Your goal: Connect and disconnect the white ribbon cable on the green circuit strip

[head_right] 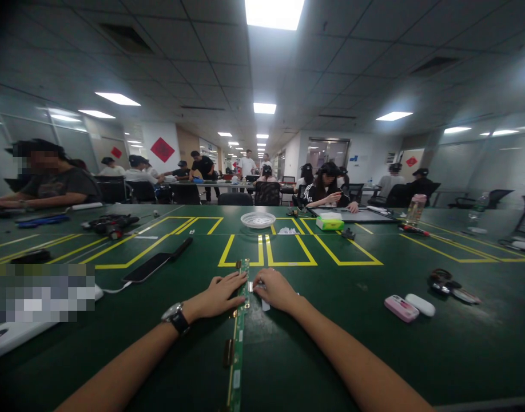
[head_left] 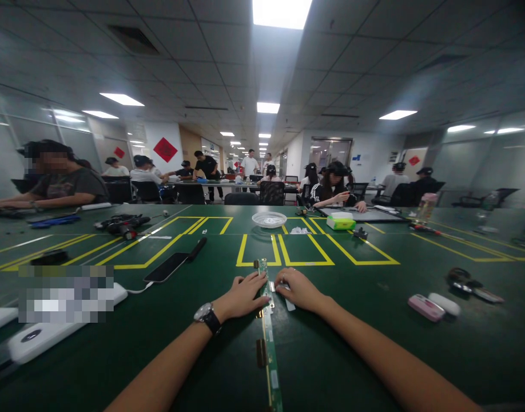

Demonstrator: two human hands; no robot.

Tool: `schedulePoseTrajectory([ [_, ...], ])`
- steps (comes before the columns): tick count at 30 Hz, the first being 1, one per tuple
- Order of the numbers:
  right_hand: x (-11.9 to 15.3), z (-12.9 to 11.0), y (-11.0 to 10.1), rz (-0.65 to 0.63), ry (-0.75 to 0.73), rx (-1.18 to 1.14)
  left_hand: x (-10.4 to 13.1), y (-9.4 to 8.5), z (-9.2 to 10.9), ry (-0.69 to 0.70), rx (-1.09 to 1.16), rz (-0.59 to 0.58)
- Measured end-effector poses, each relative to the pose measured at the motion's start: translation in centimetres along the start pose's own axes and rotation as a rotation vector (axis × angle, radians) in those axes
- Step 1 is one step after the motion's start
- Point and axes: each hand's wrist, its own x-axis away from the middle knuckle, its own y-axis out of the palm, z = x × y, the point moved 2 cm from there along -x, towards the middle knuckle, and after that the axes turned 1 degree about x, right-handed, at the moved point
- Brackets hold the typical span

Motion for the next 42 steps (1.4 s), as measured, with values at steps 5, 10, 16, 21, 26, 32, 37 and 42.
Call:
schedulePoseTrajectory([
  [5,-0.01,-0.12,0.04,0.011,0.004,0.023,0.01,-0.03,0.12,-0.001,-0.009,0.012],
  [10,0.09,-0.22,0.0,0.018,0.005,0.031,0.01,0.07,-0.02,-0.005,0.002,0.005],
  [16,0.04,-0.31,0.08,0.018,0.029,0.044,-0.04,0.26,-0.28,-0.002,-0.003,0.006],
  [21,0.0,-0.38,0.02,0.013,0.03,0.029,-0.12,0.36,-0.36,0.006,-0.02,0.004],
  [26,0.08,-0.27,0.11,0.014,0.007,0.015,-0.12,0.29,-0.34,0.028,-0.026,-0.015],
  [32,0.06,-0.4,0.08,0.021,-0.003,0.044,-0.18,0.36,-0.44,0.027,-0.037,-0.031],
  [37,0.02,-0.51,0.37,0.035,0.001,0.077,-0.15,0.53,-0.35,0.024,-0.04,-0.033],
  [42,0.03,-0.55,0.76,0.045,-0.008,0.068,-0.15,0.63,-0.25,0.021,-0.04,-0.042],
])
